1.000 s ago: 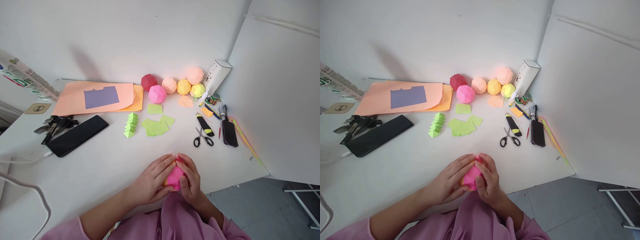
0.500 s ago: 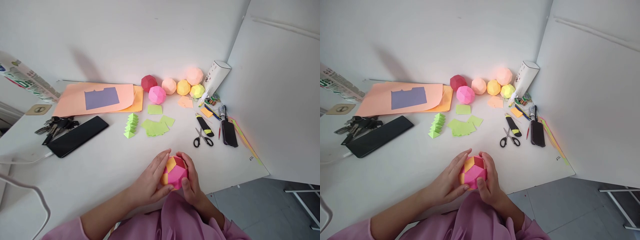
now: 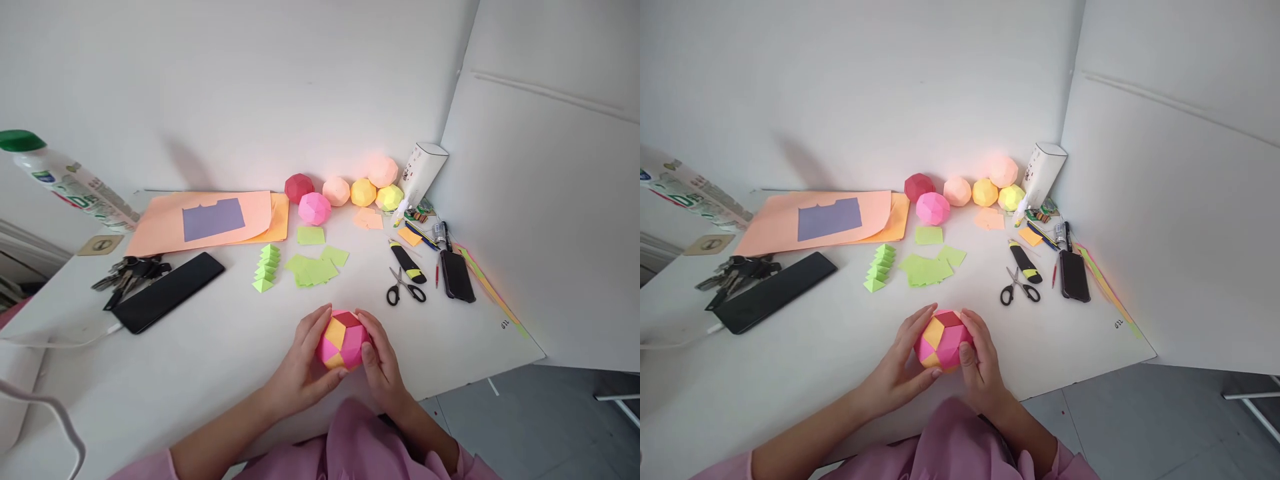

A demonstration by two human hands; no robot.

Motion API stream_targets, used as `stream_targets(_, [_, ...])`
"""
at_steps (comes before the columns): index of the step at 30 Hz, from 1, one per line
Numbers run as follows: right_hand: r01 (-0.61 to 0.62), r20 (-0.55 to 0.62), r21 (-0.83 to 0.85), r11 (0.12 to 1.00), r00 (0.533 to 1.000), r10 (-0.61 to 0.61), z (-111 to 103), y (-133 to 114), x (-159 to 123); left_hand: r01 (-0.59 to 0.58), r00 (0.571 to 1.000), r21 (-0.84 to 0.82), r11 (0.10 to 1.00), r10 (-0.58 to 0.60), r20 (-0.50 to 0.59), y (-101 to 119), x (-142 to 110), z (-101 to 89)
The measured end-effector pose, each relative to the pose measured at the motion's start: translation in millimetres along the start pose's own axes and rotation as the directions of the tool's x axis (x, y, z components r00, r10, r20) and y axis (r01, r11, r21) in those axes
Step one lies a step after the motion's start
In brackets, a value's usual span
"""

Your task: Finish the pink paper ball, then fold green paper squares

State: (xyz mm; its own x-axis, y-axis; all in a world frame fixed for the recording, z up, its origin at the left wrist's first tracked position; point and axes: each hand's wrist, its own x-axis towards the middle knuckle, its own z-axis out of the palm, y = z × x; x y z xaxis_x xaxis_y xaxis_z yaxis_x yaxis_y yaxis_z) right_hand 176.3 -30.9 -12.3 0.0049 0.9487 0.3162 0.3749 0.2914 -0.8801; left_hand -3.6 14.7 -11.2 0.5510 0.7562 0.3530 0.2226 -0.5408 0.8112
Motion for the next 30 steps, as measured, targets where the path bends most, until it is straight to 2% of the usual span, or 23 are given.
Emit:
stream_targets(4, [-0.001, 0.168, 0.028, 1.000, 0.986, -0.004, -3, -2, 5, 0.028, 0.999, 0.186, 0.982, -0.021, -0.040, 0, 0, 3.5])
stream_targets(8, [-0.037, 0.285, -0.043, 0.998, 0.957, 0.048, -4, -3, 14, 0.004, 1.000, 0.224, 0.974, 0.002, -0.028, 0, 0, 6.2])
stream_targets(12, [-0.059, 0.317, -0.077, 0.995, 0.945, 0.081, -3, -5, 22, 0.002, 1.000, 0.172, 0.985, -0.003, 0.007, -3, -2, 6.7])
stream_targets(21, [-0.014, 0.351, -0.034, 0.999, 0.936, 0.025, -1, -10, 27, 0.017, 1.000, 0.181, 0.983, -0.019, 0.012, -5, -3, 8.0])
stream_targets(24, [-0.006, 0.344, -0.011, 1.000, 0.939, 0.009, -3, -11, 29, 0.016, 0.999, 0.121, 0.993, -0.020, 0.033, -6, -3, 5.3])
stream_targets(27, [-0.027, 0.356, 0.026, 0.999, 0.934, 0.016, -11, -15, 39, 0.038, 0.997, -0.034, 0.999, -0.035, 0.076, -8, -2, -2.3])
stream_targets(29, [-0.100, 0.410, 0.088, 0.991, 0.911, 0.055, -17, -17, 52, 0.074, 0.995, -0.180, 0.981, -0.061, 0.074, -9, 2, -8.4])
stream_targets(30, [-0.176, 0.454, 0.137, 0.975, 0.886, 0.096, -20, -16, 60, 0.095, 0.995, -0.250, 0.963, -0.082, 0.065, -9, 5, -11.3])
